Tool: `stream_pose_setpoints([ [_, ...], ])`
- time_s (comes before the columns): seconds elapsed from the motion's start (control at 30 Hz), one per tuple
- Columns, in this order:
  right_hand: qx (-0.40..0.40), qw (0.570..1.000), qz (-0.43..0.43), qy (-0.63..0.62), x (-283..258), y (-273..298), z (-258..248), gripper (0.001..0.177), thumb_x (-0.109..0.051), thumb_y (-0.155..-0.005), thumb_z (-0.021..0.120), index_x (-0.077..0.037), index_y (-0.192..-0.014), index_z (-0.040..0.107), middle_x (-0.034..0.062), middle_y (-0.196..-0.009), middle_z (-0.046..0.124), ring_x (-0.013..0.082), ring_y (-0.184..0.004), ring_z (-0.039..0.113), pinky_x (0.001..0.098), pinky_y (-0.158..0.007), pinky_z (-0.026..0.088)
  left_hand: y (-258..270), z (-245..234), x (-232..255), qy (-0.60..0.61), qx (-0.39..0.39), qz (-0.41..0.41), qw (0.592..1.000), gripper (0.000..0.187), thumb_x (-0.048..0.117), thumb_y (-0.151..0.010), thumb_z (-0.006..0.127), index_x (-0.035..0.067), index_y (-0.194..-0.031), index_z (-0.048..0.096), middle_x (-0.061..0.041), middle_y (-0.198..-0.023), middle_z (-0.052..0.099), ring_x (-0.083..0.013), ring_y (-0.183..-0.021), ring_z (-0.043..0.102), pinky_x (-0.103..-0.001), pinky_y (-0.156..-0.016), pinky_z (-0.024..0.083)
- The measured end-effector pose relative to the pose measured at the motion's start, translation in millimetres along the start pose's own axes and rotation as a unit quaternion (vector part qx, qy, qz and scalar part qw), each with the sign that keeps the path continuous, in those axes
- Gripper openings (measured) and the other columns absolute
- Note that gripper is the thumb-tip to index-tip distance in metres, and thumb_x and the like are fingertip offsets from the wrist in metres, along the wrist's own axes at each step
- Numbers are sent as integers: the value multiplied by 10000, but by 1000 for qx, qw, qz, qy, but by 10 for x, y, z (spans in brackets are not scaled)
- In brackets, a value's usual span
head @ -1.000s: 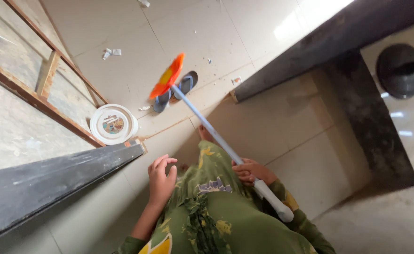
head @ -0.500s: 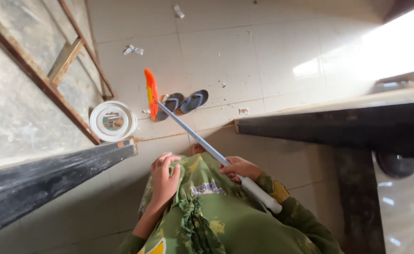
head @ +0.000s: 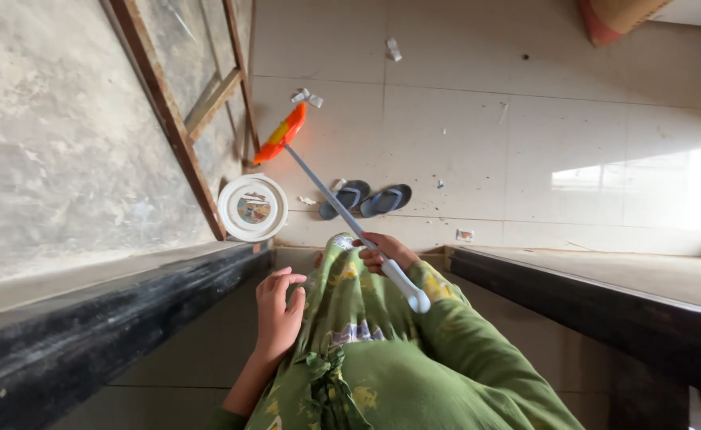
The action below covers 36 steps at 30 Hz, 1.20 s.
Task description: The person sweeps the floor with a broom, moving debris through a doorway and into another room.
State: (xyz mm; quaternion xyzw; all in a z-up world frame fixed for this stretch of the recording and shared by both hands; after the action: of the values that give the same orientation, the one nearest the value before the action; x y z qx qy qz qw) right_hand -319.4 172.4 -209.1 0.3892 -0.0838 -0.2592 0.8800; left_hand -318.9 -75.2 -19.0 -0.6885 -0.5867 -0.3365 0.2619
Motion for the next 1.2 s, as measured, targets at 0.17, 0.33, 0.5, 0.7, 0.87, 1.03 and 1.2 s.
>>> stream_pose_setpoints([
  [0.17,21,998,58,-16,220,-505,-587,330,-373,-1088,510,-54,-1170,511,-24,-642,472,76,-475,434,237,-417,365,-206,-169,-234,-4,3,-2,1000,174,102,-909,663,93,-1080,693,-170,-1269,640,-379,-1259,532,-483,-1062,406],
  [0.33,210,923,2,322,346,436,-1348,355,-377,-1019,569,-35,-1042,663,12,-525,507,102,-381,458,253,-377,409,-343,-335,-432,2,-11,-10,1000,173,114,-926,651,93,-1092,697,-169,-1297,636,-370,-1276,529,-489,-1089,382],
  [0.5,264,871,-51,411,478,959,-869,284,-281,-971,682,-30,-1104,662,6,-589,555,95,-433,504,264,-400,444,-567,-355,-525,-1,-24,-6,1000,172,122,-925,650,92,-1089,692,-166,-1298,634,-362,-1280,532,-492,-1098,365],
  [0.7,247,859,-72,443,588,909,-383,287,-255,-978,657,-12,-1128,630,24,-627,589,108,-443,525,278,-412,454,-698,-252,-406,8,-44,15,999,179,129,-931,643,84,-1098,689,-164,-1291,633,-367,-1257,533,-496,-1098,366],
  [0.87,240,796,-120,543,562,431,-573,320,-312,-992,623,-20,-1104,689,68,-728,659,139,-591,600,329,-559,498,-739,-237,-416,6,-55,15,998,194,138,-923,647,94,-1105,695,-170,-1297,624,-388,-1255,508,-497,-1082,364],
  [1.03,185,743,-169,620,637,196,-782,372,-360,-989,602,-33,-1143,690,98,-916,721,175,-780,683,365,-737,551,-763,-247,-479,1,-63,24,998,191,142,-925,648,102,-1105,693,-157,-1289,632,-372,-1252,521,-502,-1092,359],
  [1.2,208,739,-83,636,798,203,-924,435,-441,-986,608,-73,-1203,687,92,-960,739,192,-826,698,368,-786,560,-811,-173,-451,1,-78,26,997,183,123,-917,652,92,-1094,691,-174,-1289,621,-395,-1252,496,-496,-1079,358],
])
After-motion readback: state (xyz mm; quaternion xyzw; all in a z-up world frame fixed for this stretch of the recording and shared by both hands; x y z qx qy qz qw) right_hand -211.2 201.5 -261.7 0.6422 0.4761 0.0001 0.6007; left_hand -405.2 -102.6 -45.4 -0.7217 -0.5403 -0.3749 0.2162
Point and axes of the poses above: each hand's wrist, its own y-axis away from the middle knuckle, its own z-axis out of the palm, x = y × z, the point moved 7 cm from there along -y, towards the middle knuckle
